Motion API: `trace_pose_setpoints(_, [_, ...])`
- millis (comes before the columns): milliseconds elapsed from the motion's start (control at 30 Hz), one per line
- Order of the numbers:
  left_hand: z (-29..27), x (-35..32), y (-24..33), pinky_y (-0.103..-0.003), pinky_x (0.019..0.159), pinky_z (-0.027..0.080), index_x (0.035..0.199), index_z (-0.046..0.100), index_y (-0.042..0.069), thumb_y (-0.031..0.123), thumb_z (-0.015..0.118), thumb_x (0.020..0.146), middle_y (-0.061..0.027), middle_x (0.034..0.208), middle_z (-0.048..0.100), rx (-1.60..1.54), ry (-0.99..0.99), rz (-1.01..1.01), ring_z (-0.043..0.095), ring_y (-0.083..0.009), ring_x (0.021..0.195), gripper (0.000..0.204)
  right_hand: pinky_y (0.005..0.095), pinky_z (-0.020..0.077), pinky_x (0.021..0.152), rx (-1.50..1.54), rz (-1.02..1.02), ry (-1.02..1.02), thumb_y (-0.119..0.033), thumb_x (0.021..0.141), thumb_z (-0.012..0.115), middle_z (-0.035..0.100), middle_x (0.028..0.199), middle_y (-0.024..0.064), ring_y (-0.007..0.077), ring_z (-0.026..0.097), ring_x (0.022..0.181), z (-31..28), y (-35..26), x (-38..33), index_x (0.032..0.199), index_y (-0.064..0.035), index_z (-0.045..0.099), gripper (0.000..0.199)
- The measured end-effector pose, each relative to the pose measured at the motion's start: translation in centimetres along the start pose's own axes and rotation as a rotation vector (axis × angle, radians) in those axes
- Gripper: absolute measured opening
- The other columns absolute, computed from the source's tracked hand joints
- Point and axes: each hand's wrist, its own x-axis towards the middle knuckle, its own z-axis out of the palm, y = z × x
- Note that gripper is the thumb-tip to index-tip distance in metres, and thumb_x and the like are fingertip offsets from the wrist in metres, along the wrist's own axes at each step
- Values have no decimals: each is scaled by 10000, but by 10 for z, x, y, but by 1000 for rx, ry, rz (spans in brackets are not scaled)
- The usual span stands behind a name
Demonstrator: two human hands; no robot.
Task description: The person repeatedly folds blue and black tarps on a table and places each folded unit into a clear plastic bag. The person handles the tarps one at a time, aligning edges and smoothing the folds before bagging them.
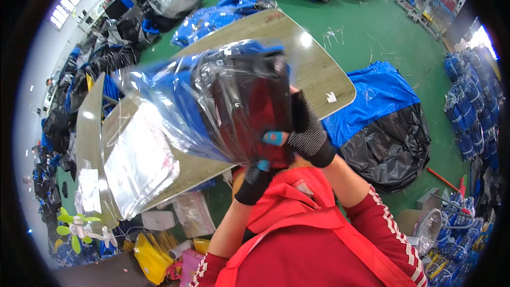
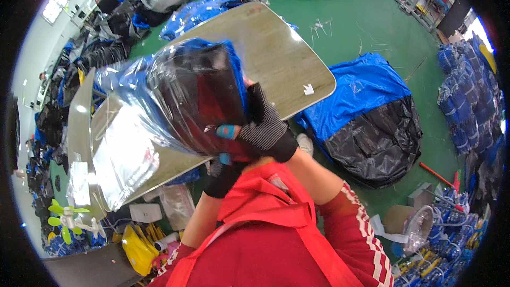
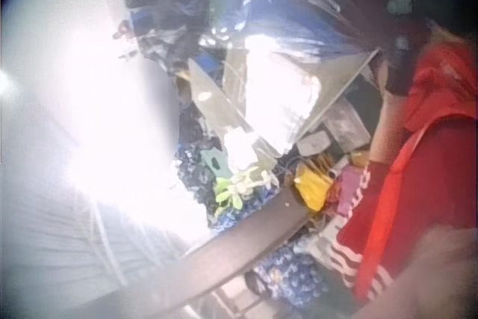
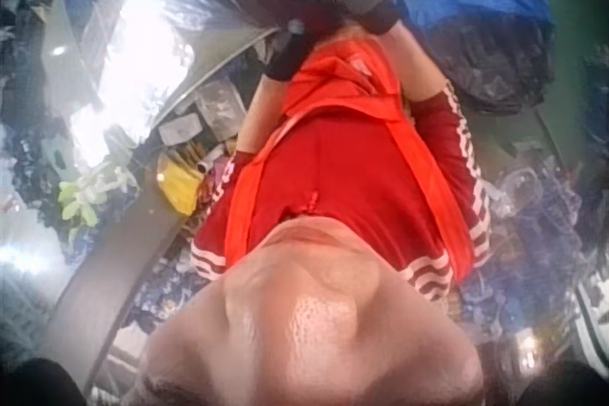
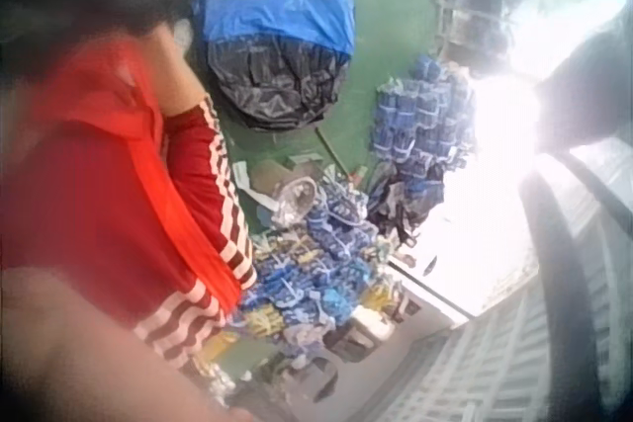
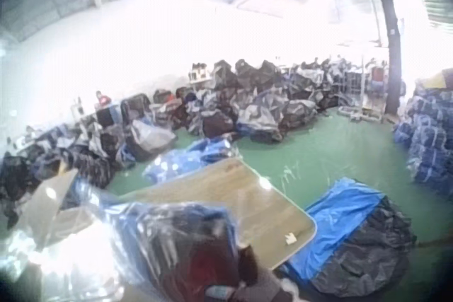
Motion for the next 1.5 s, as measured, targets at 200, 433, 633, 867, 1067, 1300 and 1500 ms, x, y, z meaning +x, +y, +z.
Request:
trace_pose_setpoints(200, [-20, -47, 142, -377, 955, 460, 1226, 602, 46, 348, 834, 741, -132, 1151, 659, 1673, 249, 746, 613, -253, 1093, 617, 380, 425, 1022, -465, -360, -385, -254, 680, 867, 584, 1236, 135, 271, 568, 1142, -25, -77, 37, 1491, -84, 340, 982])
trace_pose_setpoints(433, [-63, 13, 178, -359, 884, 551, 1255, 557, -7, 195, 868, 720, -126, 1170, 660, 889, 450, 748, 654, -220, 1023, 650, 421, 459, 960, -829, -791, 252, -383, 674, 867, 559, 1252, 177, 332, 580, 1089, -23, -69, 44, 1471, -50, 363, 1000])
trace_pose_setpoints(633, [-42, 28, 147, -321, 1008, 428, 1352, 475, -11, 285, 769, 838, -105, 1201, 620, 612, 549, 813, 560, -186, 1161, 663, 278, 479, 824, 8, -301, 467, -247, 866, 753, 658, 1098, 80, 144, 595, 948, -6, -31, 33, 1238, -8, 605, 466])
trace_pose_setpoints(867, [-36, 15, 163, -305, 910, 427, 1095, 680, -10, 293, 427, 1025, -127, 1033, 682, 656, 719, 966, 605, -206, 996, 401, 224, 434, 643, -114, -403, 584, -191, 945, 667, 663, 826, -16, 44, 529, 721, 3, -21, 64, 1026, 7, 715, 220])
trace_pose_setpoints(1067, [-29, 10, 181, -327, 968, 436, 1190, 638, -18, 308, 455, 1030, -123, 1157, 663, 549, 713, 999, 609, -208, 1052, 407, 251, 464, 703, -255, -488, 504, -258, 967, 634, 710, 858, 24, 88, 578, 750, 23, -64, 70, 1020, -1, 732, 280])
trace_pose_setpoints(1300, [-35, -24, 231, -342, 885, 514, 1153, 584, 16, 335, 419, 1050, -101, 1118, 642, 401, 542, 977, 640, -193, 988, 374, 283, 500, 805, -414, -1041, 480, -195, 979, 589, 703, 932, 79, 161, 653, 816, 23, -98, 72, 1027, 6, 674, 223])
trace_pose_setpoints(1500, [-33, -73, 232, -229, 582, 428, 981, 617, 60, 426, 454, 1019, 13, 797, 580, 558, 732, 993, 526, -87, 616, 403, 287, 487, 449, -284, -741, 360, -288, 983, 558, 605, 638, 88, 179, 603, 491, 30, -135, 4, 962, 18, 608, 310])
